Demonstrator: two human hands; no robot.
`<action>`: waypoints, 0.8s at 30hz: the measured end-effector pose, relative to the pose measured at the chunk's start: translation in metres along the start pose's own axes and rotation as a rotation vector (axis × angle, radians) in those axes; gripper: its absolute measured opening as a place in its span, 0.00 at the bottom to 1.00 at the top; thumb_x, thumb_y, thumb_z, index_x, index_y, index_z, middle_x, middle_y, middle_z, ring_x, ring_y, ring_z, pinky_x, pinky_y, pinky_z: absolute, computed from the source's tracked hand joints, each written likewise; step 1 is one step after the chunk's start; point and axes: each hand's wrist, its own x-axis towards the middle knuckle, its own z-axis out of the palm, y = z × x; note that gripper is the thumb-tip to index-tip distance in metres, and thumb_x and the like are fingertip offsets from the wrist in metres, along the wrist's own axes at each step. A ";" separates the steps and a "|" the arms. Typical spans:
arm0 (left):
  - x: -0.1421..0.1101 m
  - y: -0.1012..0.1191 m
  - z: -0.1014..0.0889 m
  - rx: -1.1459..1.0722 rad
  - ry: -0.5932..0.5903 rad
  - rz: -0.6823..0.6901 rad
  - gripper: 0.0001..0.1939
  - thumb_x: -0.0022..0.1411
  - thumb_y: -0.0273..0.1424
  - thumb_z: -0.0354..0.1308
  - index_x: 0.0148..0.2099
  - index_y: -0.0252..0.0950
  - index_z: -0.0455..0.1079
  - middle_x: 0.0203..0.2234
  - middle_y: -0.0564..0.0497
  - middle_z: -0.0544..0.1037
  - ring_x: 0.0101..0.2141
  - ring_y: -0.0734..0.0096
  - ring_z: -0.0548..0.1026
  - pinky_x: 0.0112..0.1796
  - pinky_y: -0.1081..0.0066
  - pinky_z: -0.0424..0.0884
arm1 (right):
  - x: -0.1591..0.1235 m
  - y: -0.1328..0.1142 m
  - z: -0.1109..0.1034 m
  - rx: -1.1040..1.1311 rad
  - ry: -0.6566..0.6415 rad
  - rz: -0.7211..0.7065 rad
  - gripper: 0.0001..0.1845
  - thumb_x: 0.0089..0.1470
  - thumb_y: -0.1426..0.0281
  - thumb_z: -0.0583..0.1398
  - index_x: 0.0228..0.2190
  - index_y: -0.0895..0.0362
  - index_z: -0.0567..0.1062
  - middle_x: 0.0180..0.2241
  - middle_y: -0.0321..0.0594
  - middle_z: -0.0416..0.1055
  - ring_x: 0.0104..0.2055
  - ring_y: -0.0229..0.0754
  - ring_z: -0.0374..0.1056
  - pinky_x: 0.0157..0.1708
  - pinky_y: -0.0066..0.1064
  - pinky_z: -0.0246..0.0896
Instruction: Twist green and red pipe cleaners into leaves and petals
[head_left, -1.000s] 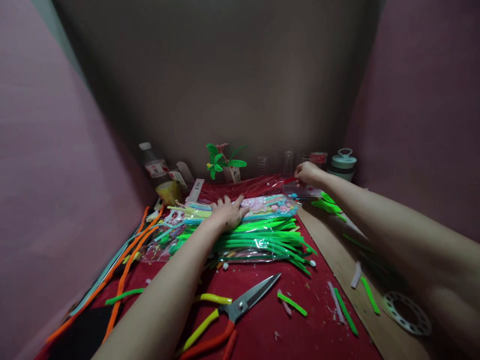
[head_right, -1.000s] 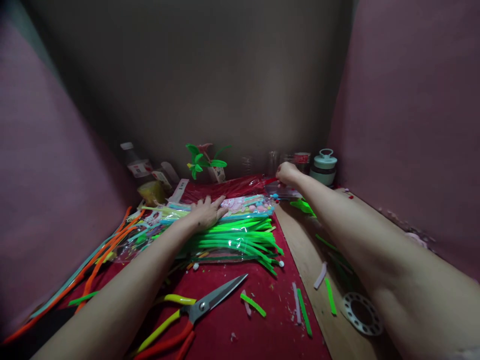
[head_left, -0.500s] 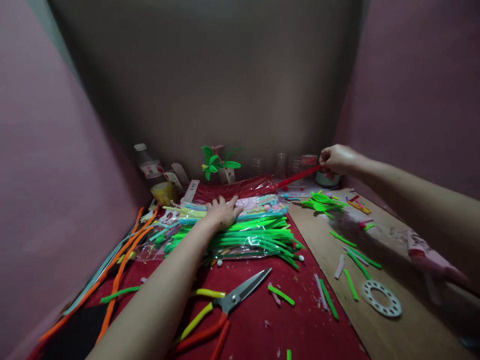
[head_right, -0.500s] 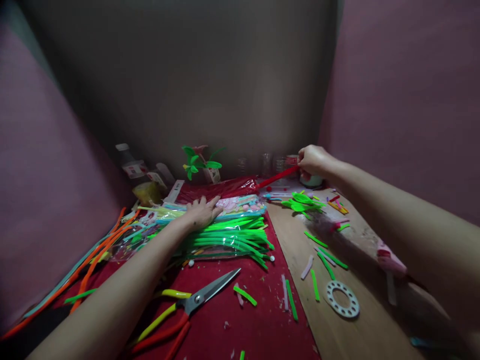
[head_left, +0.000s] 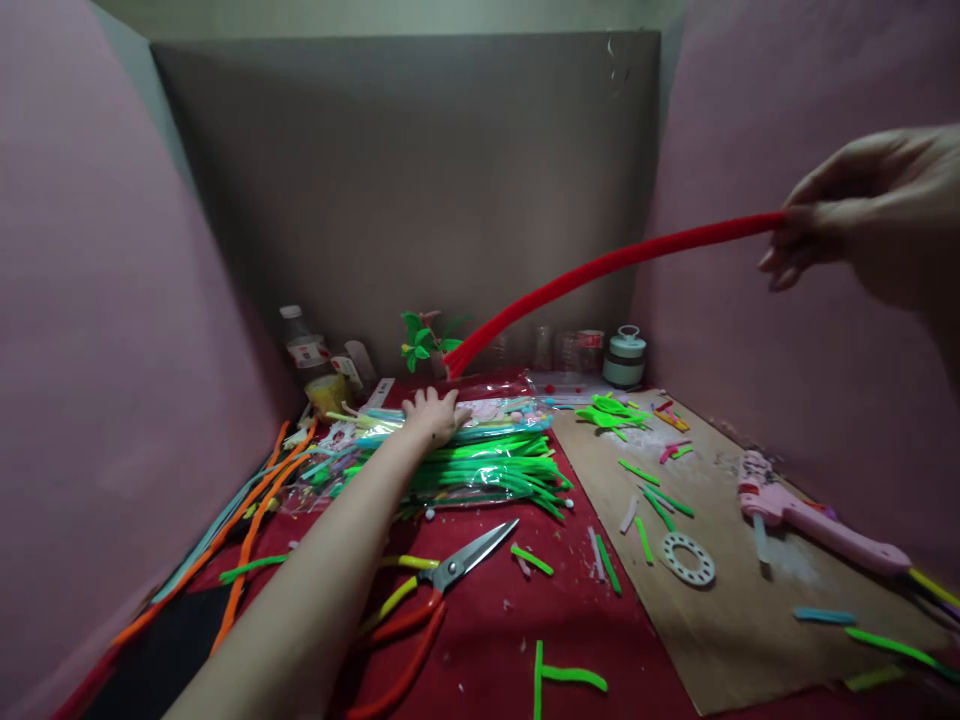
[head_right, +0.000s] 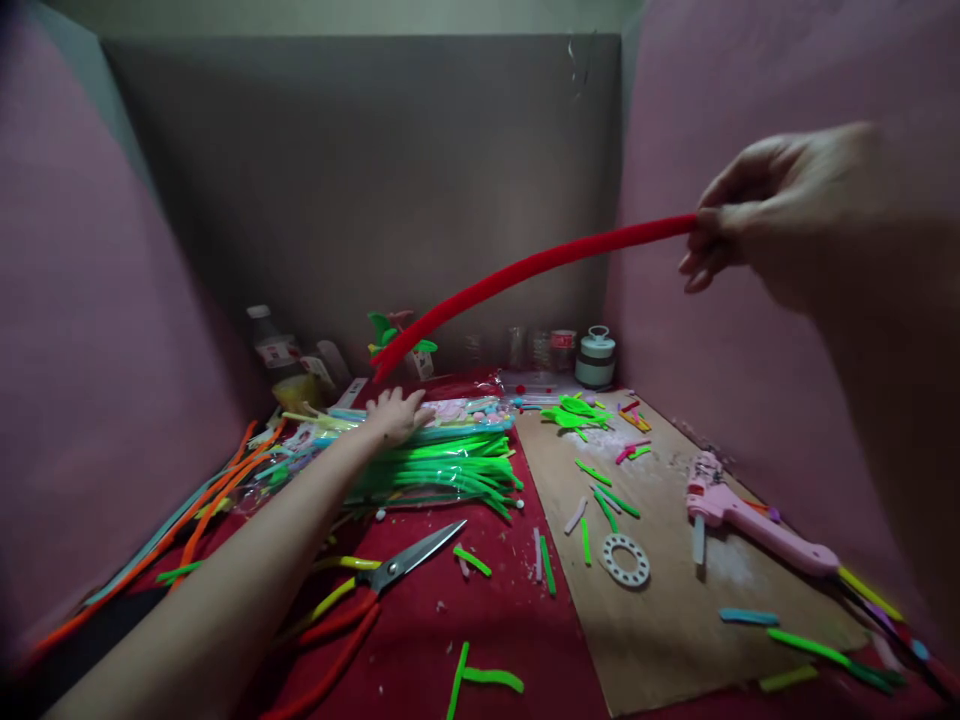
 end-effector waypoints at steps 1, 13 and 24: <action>-0.006 0.007 -0.004 -0.039 0.030 0.033 0.28 0.60 0.43 0.49 0.59 0.36 0.60 0.56 0.32 0.60 0.58 0.38 0.53 0.52 0.42 0.47 | -0.009 -0.004 0.008 0.012 -0.015 0.066 0.06 0.51 0.76 0.60 0.23 0.61 0.71 0.13 0.32 0.64 0.17 0.28 0.64 0.21 0.27 0.53; -0.077 0.030 -0.009 -1.789 -0.152 -0.447 0.08 0.59 0.30 0.54 0.31 0.30 0.66 0.19 0.50 0.71 0.18 0.76 0.70 0.18 0.76 0.66 | -0.133 0.065 0.191 0.002 -0.526 0.464 0.07 0.47 0.79 0.55 0.22 0.58 0.65 0.15 0.36 0.67 0.15 0.36 0.64 0.17 0.25 0.56; -0.072 0.014 0.000 -1.787 0.044 -0.693 0.08 0.62 0.26 0.51 0.29 0.29 0.64 0.20 0.50 0.72 0.14 0.84 0.66 0.13 0.82 0.58 | -0.148 0.088 0.191 -0.163 -0.547 0.189 0.06 0.43 0.77 0.56 0.19 0.59 0.70 0.20 0.36 0.67 0.25 0.36 0.63 0.25 0.24 0.51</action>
